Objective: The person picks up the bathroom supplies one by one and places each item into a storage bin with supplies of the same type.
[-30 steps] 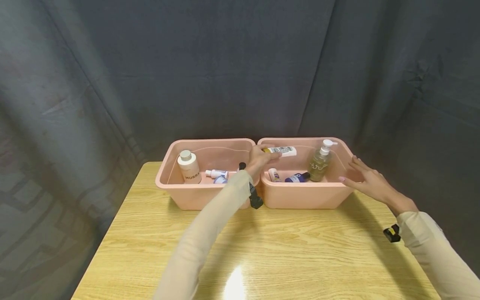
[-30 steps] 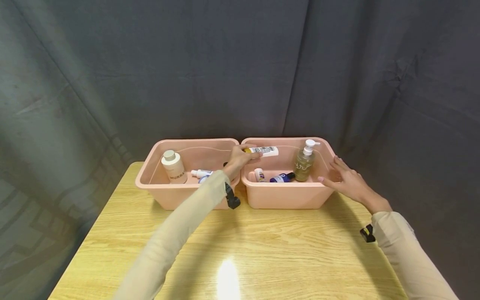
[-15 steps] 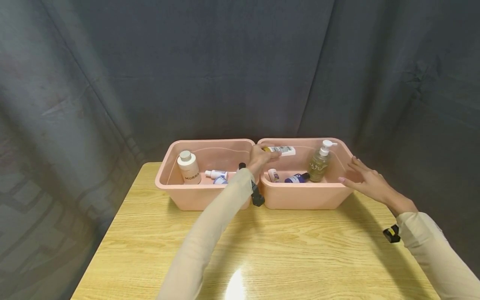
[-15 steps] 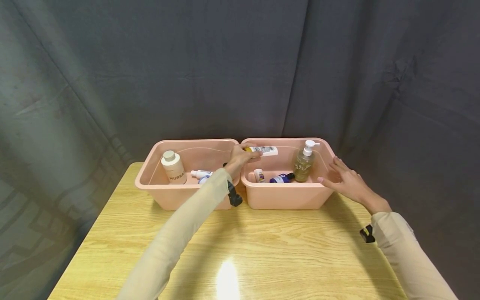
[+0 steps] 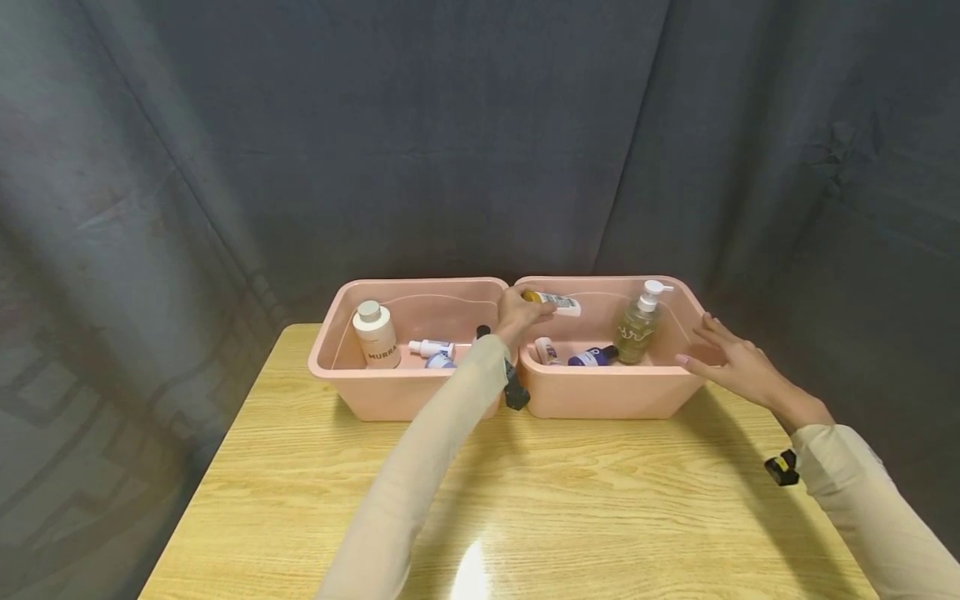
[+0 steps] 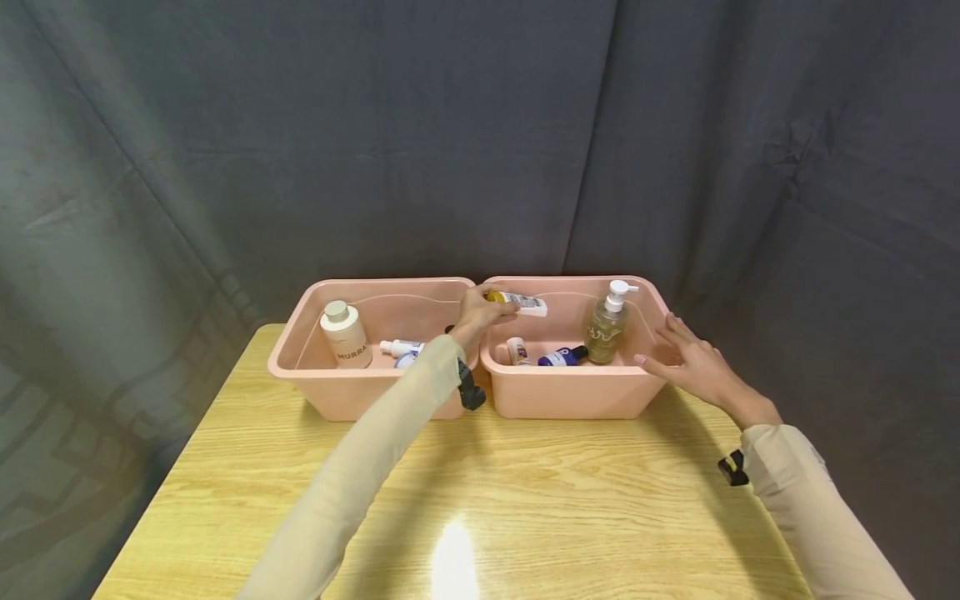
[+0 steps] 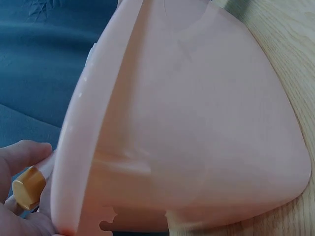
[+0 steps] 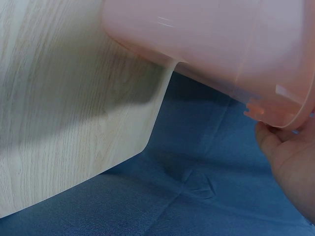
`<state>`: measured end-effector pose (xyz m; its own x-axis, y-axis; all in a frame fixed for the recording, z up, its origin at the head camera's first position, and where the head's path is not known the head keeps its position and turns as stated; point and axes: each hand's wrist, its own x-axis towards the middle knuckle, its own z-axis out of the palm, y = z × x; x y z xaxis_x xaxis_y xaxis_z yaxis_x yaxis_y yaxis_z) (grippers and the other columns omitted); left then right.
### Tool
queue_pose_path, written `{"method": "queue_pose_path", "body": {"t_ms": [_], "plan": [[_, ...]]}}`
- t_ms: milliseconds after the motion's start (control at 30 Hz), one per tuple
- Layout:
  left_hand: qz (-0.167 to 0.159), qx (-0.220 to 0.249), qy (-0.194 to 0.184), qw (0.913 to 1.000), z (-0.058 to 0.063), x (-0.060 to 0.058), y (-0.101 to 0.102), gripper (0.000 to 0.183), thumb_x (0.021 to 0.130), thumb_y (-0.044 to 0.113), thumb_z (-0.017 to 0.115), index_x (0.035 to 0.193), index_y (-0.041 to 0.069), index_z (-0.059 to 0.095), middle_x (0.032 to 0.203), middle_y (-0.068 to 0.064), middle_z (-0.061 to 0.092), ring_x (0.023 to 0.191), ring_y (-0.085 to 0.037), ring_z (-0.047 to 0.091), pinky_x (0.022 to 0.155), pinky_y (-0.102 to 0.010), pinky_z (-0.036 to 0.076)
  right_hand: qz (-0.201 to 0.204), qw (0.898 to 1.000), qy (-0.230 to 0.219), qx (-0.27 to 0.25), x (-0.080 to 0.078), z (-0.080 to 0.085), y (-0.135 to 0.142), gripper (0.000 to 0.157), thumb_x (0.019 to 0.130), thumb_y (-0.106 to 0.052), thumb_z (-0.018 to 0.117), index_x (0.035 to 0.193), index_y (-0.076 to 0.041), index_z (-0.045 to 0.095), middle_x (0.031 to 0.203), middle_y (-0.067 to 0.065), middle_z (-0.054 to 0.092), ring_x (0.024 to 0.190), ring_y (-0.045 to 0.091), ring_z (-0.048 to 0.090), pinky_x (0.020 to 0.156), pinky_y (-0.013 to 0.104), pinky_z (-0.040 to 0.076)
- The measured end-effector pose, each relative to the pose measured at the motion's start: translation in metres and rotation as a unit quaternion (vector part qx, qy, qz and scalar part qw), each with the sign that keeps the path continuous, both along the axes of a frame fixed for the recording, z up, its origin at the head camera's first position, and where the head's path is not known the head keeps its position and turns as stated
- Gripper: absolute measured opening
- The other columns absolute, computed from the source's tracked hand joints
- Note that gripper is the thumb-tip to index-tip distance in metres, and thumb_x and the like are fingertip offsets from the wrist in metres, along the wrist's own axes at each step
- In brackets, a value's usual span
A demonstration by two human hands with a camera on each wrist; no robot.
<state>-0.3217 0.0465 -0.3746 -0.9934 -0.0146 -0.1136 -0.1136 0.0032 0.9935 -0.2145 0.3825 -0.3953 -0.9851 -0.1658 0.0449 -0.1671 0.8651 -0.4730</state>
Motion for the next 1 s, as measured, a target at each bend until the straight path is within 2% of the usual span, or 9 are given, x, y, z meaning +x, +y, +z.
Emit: {"method": "queue_pose_path", "body": {"t_ms": [333, 533, 633, 833, 1000], "plan": [[-0.011, -0.017, 0.014, 0.9997, 0.0017, 0.0014, -0.0007, 0.044, 0.084, -0.008, 0.074, 0.125, -0.005, 0.061, 0.108, -0.023, 0.063, 0.092, -0.035, 0.071, 0.078, -0.036, 0.058, 0.012, 1.0, 0.002, -0.003, -0.0001, 0.0014, -0.0001, 0.075, 0.097, -0.048, 0.059, 0.149, 0.002, 0.039, 0.162, 0.022, 0.001, 0.134, 0.065, 0.017, 0.097, 0.08, 0.019], [-0.009, -0.023, 0.015, 0.9996, 0.0017, 0.0004, 0.0, 0.048, 0.086, -0.005, 0.073, 0.131, -0.005, 0.057, 0.118, -0.023, 0.06, 0.094, -0.034, 0.071, 0.073, -0.029, 0.059, 0.016, 1.0, 0.017, 0.002, -0.0007, 0.0001, 0.0, 0.07, 0.096, -0.045, 0.061, 0.145, 0.003, 0.046, 0.161, 0.025, 0.006, 0.131, 0.066, 0.022, 0.096, 0.079, 0.023], [-0.005, -0.022, 0.011, 0.9997, 0.0016, -0.0002, 0.0002, 0.047, 0.087, -0.003, 0.073, 0.131, -0.003, 0.058, 0.12, -0.021, 0.059, 0.095, -0.034, 0.071, 0.074, -0.03, 0.059, 0.018, 1.0, 0.022, 0.004, -0.0007, 0.0001, -0.001, 0.068, 0.096, -0.044, 0.062, 0.143, 0.003, 0.048, 0.16, 0.027, 0.008, 0.129, 0.066, 0.026, 0.096, 0.079, 0.025], [0.007, -0.007, 0.011, 0.9999, 0.0007, -0.0014, 0.0, 0.038, 0.089, -0.001, 0.071, 0.125, -0.004, 0.061, 0.11, -0.021, 0.064, 0.093, -0.035, 0.071, 0.079, -0.036, 0.058, 0.026, 0.999, 0.025, 0.005, 0.0, 0.0018, -0.0028, 0.065, 0.096, -0.042, 0.063, 0.141, 0.002, 0.051, 0.159, 0.028, 0.009, 0.128, 0.067, 0.027, 0.095, 0.079, 0.025], [0.0, 0.008, 0.012, 0.9999, -0.0004, -0.0019, -0.0014, 0.037, 0.09, 0.0, 0.07, 0.126, -0.005, 0.06, 0.107, -0.017, 0.064, 0.093, -0.033, 0.071, 0.078, -0.034, 0.058, 0.026, 0.999, 0.029, 0.006, -0.0001, 0.002, -0.0032, 0.064, 0.095, -0.042, 0.064, 0.14, 0.002, 0.053, 0.159, 0.029, 0.011, 0.129, 0.066, 0.026, 0.095, 0.079, 0.024]]}}
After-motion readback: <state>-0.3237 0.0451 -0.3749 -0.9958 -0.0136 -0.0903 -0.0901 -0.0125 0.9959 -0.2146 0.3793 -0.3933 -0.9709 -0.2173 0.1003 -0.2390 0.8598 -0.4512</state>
